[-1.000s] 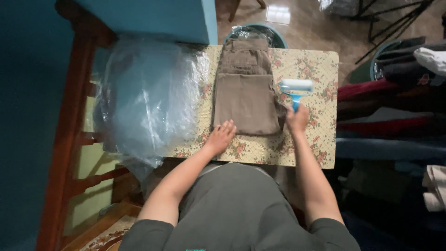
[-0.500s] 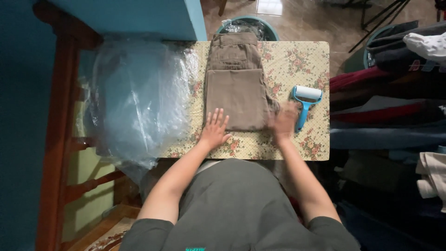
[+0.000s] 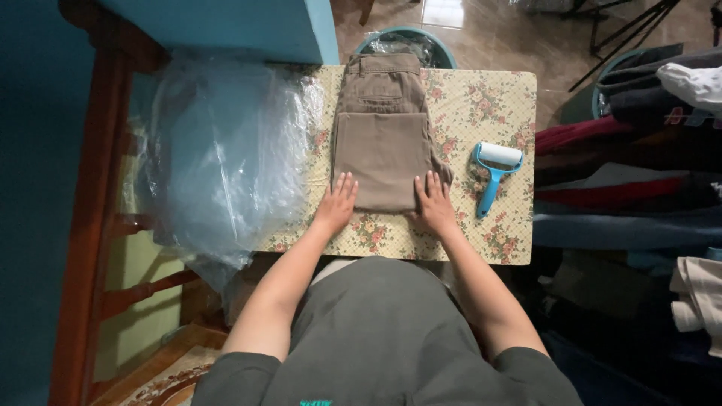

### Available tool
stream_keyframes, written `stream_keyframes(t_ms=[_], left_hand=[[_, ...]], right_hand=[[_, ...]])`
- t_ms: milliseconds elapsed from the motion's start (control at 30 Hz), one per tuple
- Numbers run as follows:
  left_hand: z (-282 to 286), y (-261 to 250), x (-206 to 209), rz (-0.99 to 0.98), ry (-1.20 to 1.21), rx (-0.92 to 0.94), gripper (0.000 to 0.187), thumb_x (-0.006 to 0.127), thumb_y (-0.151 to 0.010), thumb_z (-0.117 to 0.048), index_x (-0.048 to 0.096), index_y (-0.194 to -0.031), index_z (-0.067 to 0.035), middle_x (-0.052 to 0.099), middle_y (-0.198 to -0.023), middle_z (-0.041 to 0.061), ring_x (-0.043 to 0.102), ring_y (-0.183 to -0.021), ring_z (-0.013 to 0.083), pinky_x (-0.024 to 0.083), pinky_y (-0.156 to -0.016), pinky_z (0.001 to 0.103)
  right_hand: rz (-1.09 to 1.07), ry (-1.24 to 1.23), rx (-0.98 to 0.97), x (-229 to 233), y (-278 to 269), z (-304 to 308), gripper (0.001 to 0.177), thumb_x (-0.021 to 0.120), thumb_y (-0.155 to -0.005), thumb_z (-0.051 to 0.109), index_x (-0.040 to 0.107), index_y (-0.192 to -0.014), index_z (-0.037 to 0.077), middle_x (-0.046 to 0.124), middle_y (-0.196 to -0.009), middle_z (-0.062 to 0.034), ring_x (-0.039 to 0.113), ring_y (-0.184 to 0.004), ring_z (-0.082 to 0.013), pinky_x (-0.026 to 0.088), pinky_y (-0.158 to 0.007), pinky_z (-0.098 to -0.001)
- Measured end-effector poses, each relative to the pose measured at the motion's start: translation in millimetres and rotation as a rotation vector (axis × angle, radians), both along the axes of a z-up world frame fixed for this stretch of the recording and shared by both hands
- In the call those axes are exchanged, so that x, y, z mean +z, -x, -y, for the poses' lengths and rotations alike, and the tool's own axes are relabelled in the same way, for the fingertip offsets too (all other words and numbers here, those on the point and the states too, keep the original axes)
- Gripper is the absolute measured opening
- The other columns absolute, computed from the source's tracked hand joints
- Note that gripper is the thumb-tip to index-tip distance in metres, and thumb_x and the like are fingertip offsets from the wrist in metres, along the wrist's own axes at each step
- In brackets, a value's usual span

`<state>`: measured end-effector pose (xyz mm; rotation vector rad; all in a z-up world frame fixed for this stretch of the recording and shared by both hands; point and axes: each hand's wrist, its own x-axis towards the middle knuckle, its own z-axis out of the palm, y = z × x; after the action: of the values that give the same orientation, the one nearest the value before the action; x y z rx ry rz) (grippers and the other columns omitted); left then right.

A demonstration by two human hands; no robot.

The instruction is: Lint rolling, folding, and placing a pair of pants into a plastic shipping bag for fulfillment.

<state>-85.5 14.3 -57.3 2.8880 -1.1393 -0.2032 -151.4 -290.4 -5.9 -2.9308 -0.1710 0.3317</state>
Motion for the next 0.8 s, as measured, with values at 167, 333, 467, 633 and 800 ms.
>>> stream_keyframes(t_ms=[167, 333, 467, 633, 800], left_hand=[[-0.8, -16.1, -8.9, 0.012, 0.060, 0.004, 0.059, 0.065, -0.085, -0.026, 0.061, -0.141, -0.008, 0.052, -0.152, 0.021, 0.047, -0.144, 0.0379, 0.044, -0.106, 0.061], [-8.5, -22.7, -6.8, -0.099, -0.023, -0.043, 0.034, 0.054, -0.085, -0.044, 0.075, -0.106, -0.026, 0.070, -0.103, 0.002, 0.070, -0.103, 0.0254, 0.042, -0.100, 0.058], [-20.3, -22.1, 23.3, -0.809, 0.044, 0.117, 0.030, 0.065, -0.079, -0.046, 0.072, -0.065, -0.021, 0.068, -0.062, 0.004, 0.070, -0.073, 0.0286, 0.047, -0.072, 0.045], [-10.0, -39.0, 81.7, -0.584, 0.361, 0.107, 0.054, 0.065, -0.093, -0.060, 0.073, -0.127, -0.018, 0.059, -0.148, 0.013, 0.054, -0.134, 0.0431, 0.046, -0.108, 0.056], [-4.4, -51.5, 16.3, -0.310, 0.337, 0.040, 0.038, 0.060, -0.098, -0.045, 0.078, -0.106, -0.013, 0.068, -0.137, 0.004, 0.064, -0.118, 0.0307, 0.047, -0.105, 0.044]], right_hand=[[0.122, 0.044, 0.067, -77.2, 10.7, 30.1, 0.059, 0.048, -0.101, 0.015, 0.037, -0.160, 0.019, 0.039, -0.160, -0.0237, 0.039, -0.150, -0.0371, 0.037, -0.117, -0.0509], [-0.054, -0.024, -0.005, -125.7, 22.1, 59.0, 0.041, 0.040, -0.107, 0.018, 0.060, -0.140, 0.034, 0.058, -0.151, 0.0035, 0.053, -0.142, -0.0205, 0.045, -0.116, -0.0435], [-0.434, -0.135, 0.015, -77.3, 46.3, 54.9, 0.029, 0.057, -0.094, 0.022, 0.069, -0.117, 0.034, 0.075, -0.118, 0.0031, 0.069, -0.119, -0.0269, 0.036, -0.106, -0.0673], [-0.607, -0.476, 0.113, 65.3, 44.9, 32.1, 0.025, 0.056, -0.091, 0.016, 0.071, -0.110, 0.013, 0.076, -0.103, -0.0222, 0.067, -0.110, -0.0465, 0.050, -0.089, -0.0581], [-0.793, -0.470, 0.086, 116.6, 16.0, 30.4, 0.020, 0.068, -0.095, 0.038, 0.078, -0.100, 0.022, 0.081, -0.086, -0.0080, 0.076, -0.094, -0.0322, 0.056, -0.089, -0.0457]])
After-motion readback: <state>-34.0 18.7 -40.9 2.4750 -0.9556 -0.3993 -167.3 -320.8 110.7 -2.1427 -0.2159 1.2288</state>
